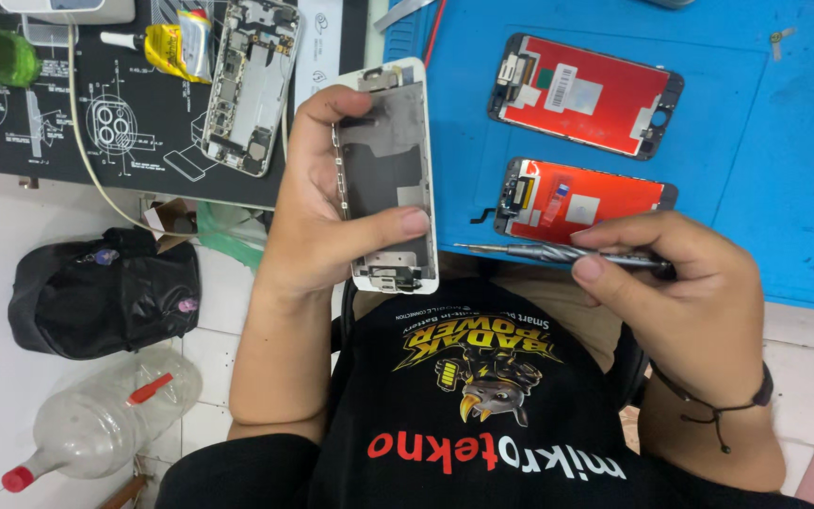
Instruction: The person disassembles smartphones on a blue repair mat, using a precision screwdriver to remove small screws and transfer internal components between phone frames. They handle multiple phone bodies and screens, lifting and repositioning parts across the workbench while unscrewing connectors.
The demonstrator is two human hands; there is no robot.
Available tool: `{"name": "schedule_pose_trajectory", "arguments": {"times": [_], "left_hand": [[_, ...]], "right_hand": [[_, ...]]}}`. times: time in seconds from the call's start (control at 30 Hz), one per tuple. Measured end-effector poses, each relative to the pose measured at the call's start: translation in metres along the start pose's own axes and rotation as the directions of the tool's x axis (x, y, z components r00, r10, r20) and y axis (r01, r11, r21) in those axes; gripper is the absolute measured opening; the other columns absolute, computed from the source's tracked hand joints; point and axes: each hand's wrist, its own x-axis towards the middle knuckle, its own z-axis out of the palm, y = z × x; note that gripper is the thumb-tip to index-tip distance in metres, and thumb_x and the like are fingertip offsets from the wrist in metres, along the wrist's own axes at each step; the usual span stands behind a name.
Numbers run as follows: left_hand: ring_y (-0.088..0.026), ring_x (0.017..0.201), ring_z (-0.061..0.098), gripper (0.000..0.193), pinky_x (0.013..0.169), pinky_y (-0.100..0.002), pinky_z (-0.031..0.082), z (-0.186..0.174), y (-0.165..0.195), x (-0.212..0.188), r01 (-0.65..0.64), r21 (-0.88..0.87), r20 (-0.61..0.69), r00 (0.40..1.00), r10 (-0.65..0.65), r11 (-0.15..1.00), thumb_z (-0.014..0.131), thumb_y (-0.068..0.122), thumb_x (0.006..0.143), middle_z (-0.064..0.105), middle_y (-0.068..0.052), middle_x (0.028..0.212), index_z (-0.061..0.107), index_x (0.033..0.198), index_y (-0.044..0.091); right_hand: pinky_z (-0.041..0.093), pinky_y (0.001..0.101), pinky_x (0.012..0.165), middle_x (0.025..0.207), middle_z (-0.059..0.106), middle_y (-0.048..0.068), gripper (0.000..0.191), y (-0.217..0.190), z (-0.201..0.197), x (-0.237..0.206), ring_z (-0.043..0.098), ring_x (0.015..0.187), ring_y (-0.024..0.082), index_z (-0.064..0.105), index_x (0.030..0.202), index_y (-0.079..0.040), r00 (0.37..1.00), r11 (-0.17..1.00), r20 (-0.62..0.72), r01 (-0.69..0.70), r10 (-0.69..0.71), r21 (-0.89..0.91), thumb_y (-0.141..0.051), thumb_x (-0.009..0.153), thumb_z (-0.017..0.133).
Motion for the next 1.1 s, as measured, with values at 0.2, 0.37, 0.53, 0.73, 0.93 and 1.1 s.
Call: {"name": "schedule_pose_trajectory", "arguments": {"times": [0.2, 0.37, 0.53, 0.73, 0.93, 1.1], "left_hand": [[-0.015, 0.12, 0.057, 0.082, 0.105, -0.03, 0.049, -0.007, 0.006, -0.007, -0.046, -0.011, 0.084, 0.995, 0.047, 0.999, 0.086, -0.014, 0.084, 0.055, -0.008, 0.131, 0.036, 0.142, 0.015], [-0.016, 0.121, 0.056, 0.079, 0.106, -0.03, 0.049, -0.01, 0.005, -0.011, -0.039, -0.117, 0.074, 0.996, 0.048, 0.992, 0.085, -0.015, 0.085, 0.053, -0.008, 0.133, 0.038, 0.14, 0.015], [-0.016, 0.121, 0.056, 0.077, 0.106, -0.029, 0.048, -0.011, 0.005, -0.012, -0.055, -0.143, 0.089, 0.994, 0.068, 0.988, 0.084, -0.015, 0.084, 0.054, -0.008, 0.132, 0.039, 0.139, 0.015], [-0.015, 0.12, 0.056, 0.076, 0.106, -0.029, 0.049, -0.01, 0.005, -0.014, -0.062, -0.125, 0.083, 0.994, 0.073, 0.99, 0.085, -0.016, 0.084, 0.053, -0.007, 0.131, 0.04, 0.137, 0.014], [-0.013, 0.12, 0.056, 0.072, 0.105, -0.028, 0.049, -0.007, 0.004, -0.013, -0.089, -0.053, 0.078, 0.993, 0.093, 0.995, 0.085, -0.016, 0.086, 0.052, -0.005, 0.131, 0.041, 0.136, 0.014], [-0.012, 0.119, 0.056, 0.066, 0.105, -0.027, 0.05, -0.002, 0.005, -0.016, -0.112, 0.104, 0.046, 0.993, 0.108, 0.988, 0.086, -0.012, 0.089, 0.054, -0.004, 0.13, 0.043, 0.133, 0.012]], "right_hand": [[0.053, 0.021, 0.072, 0.101, 0.071, 0.008, 0.025, -0.021, 0.007, -0.013, 0.068, 0.088, 0.011, 0.075, 0.105, -0.001, 0.978, 0.951, 0.039, 0.21, -0.207, -0.225, -0.003, 0.081, 0.083], [0.053, 0.0211, 0.063, 0.091, 0.07, 0.008, 0.028, -0.034, 0.009, -0.017, 0.068, 0.075, 0.011, 0.074, 0.102, 0.0, 0.976, 0.928, 0.049, 0.218, -0.213, -0.301, -0.005, 0.076, 0.084], [0.045, 0.0214, 0.051, 0.087, 0.072, 0.009, 0.031, -0.044, 0.007, -0.017, 0.061, 0.063, 0.01, 0.074, 0.099, -0.001, 0.941, 0.852, 0.17, 0.338, -0.293, -0.401, -0.009, 0.073, 0.087], [0.044, 0.0196, 0.05, 0.088, 0.072, 0.008, 0.03, -0.043, 0.01, -0.02, 0.061, 0.061, 0.006, 0.073, 0.1, -0.002, 0.933, 0.858, 0.17, 0.359, -0.318, -0.367, -0.011, 0.074, 0.086], [0.039, 0.021, 0.045, 0.089, 0.072, 0.008, 0.032, -0.042, 0.007, -0.021, 0.055, 0.055, 0.006, 0.074, 0.1, -0.002, 0.91, 0.794, 0.192, 0.415, -0.369, -0.444, -0.013, 0.074, 0.088], [0.045, 0.0257, 0.049, 0.078, 0.071, 0.007, 0.033, -0.047, 0.007, -0.026, 0.058, 0.058, 0.013, 0.079, 0.101, -0.003, 0.947, 0.751, 0.147, 0.317, -0.286, -0.579, -0.014, 0.073, 0.09]]}}
